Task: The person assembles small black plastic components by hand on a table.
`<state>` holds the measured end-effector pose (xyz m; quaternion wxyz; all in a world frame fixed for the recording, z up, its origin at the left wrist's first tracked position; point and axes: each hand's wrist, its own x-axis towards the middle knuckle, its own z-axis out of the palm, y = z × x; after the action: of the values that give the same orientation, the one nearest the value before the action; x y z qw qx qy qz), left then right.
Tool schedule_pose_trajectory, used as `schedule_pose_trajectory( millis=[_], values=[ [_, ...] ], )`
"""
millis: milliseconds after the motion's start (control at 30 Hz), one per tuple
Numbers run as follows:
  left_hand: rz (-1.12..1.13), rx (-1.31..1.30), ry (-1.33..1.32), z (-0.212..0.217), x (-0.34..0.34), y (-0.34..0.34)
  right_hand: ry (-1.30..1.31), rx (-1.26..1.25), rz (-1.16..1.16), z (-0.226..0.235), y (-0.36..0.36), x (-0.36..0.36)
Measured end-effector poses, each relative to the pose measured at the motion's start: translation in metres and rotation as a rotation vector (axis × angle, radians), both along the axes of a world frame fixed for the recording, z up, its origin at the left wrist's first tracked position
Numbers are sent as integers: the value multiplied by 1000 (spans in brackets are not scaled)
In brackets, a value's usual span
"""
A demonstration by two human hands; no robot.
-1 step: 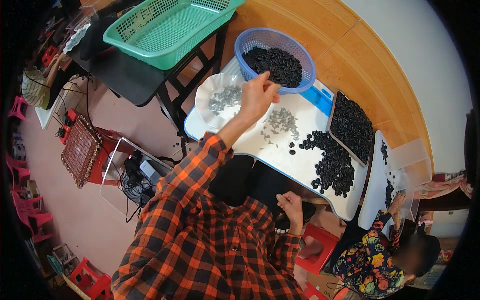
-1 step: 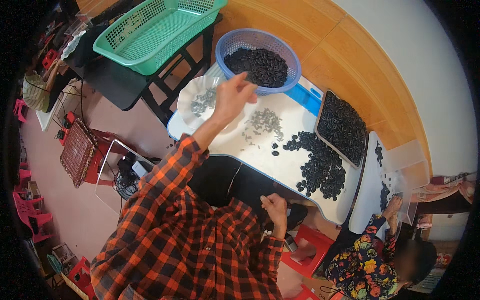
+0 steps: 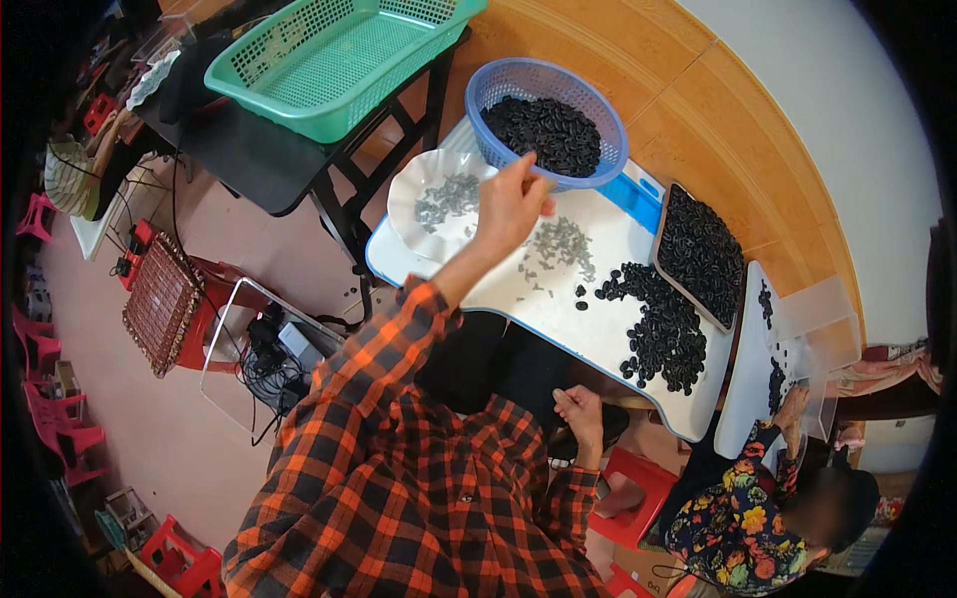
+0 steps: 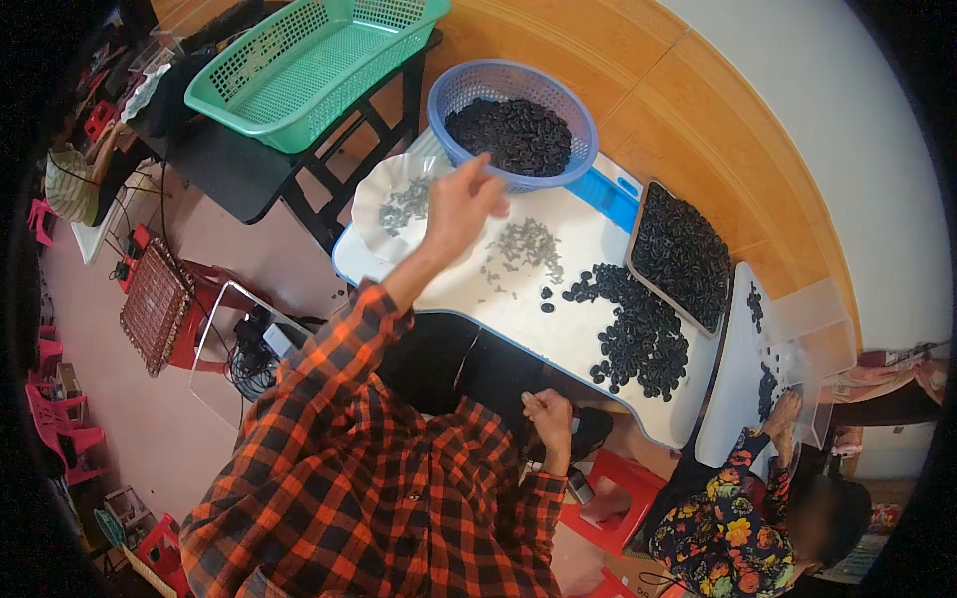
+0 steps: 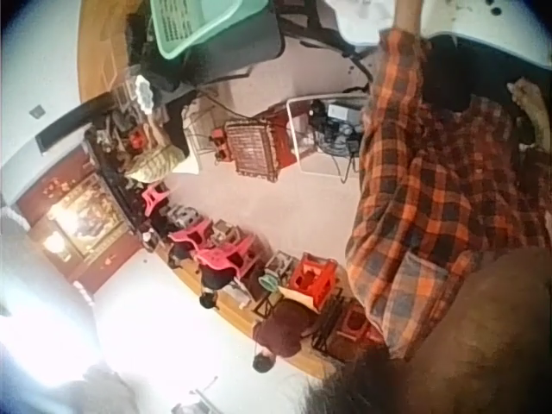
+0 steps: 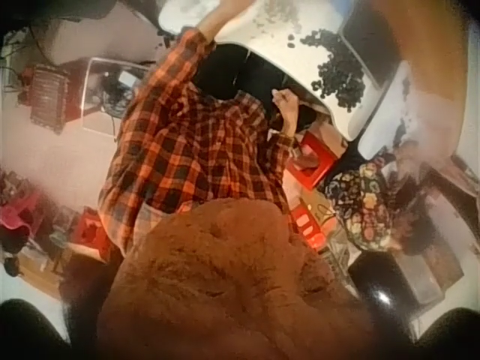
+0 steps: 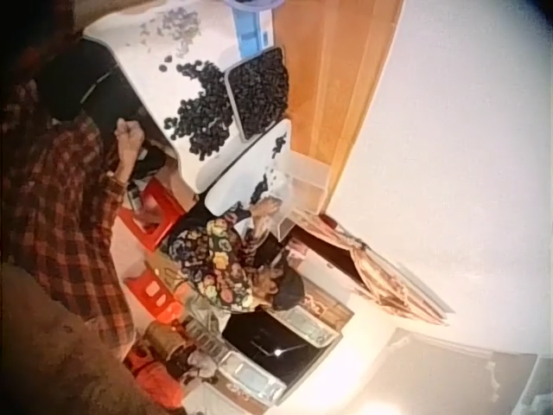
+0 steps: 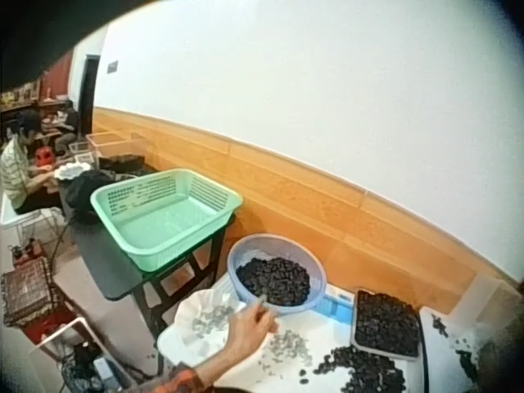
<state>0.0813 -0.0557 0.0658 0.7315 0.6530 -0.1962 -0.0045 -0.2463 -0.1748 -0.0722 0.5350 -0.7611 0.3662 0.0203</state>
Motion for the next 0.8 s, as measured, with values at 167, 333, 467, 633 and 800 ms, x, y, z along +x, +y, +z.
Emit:
schedule_pose_trajectory(
  millis=[167, 333, 467, 633, 800],
  values=[
    [7, 195, -502, -56, -76, 18, 98, 111, -287, -110, -35, -41],
    [-33, 259, -502, -80, -95, 32, -188, 760, -819, -200, -30, -62],
    [-55, 271, -457, -77, -94, 28, -107, 670, -705, -192, -28, -65],
    [-66, 307, -371, -67, -96, 28, -9, 559, -546, -187, -31, -59],
    [-79, 353, -351, -69, -100, 26, 96, 439, -368, -180, -42, -43]
  ],
)
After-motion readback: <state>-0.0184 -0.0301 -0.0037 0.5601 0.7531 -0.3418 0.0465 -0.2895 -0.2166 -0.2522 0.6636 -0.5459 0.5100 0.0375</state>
